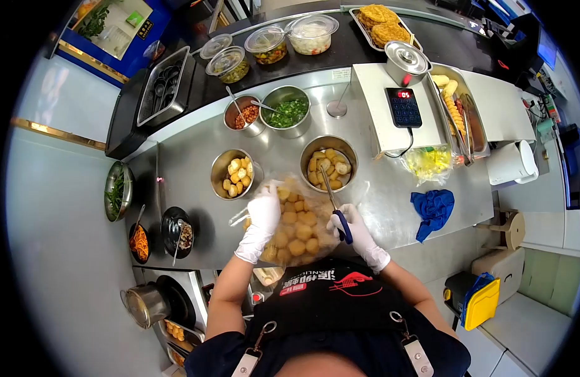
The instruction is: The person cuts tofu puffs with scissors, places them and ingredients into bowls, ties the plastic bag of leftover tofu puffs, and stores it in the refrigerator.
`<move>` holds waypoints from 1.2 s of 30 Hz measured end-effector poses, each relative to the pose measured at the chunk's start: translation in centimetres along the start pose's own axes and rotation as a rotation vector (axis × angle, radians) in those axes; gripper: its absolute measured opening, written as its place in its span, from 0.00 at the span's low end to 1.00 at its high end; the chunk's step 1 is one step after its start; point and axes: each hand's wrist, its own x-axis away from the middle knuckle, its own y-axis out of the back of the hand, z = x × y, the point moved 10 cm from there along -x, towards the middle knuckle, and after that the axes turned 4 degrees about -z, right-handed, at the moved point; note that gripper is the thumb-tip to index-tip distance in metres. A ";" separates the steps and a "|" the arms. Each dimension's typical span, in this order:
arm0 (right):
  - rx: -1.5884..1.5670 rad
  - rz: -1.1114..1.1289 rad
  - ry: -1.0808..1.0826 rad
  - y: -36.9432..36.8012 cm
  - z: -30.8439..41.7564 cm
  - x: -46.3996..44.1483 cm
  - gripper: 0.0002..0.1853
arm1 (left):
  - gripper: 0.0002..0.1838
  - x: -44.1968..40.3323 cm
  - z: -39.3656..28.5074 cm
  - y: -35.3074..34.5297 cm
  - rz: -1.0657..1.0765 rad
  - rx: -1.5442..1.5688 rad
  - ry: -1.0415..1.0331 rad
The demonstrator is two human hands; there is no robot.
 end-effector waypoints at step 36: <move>0.112 0.079 0.099 -0.8 -0.2 1.5 0.20 | 0.13 -3.3 -3.1 3.6 0.181 2.064 0.604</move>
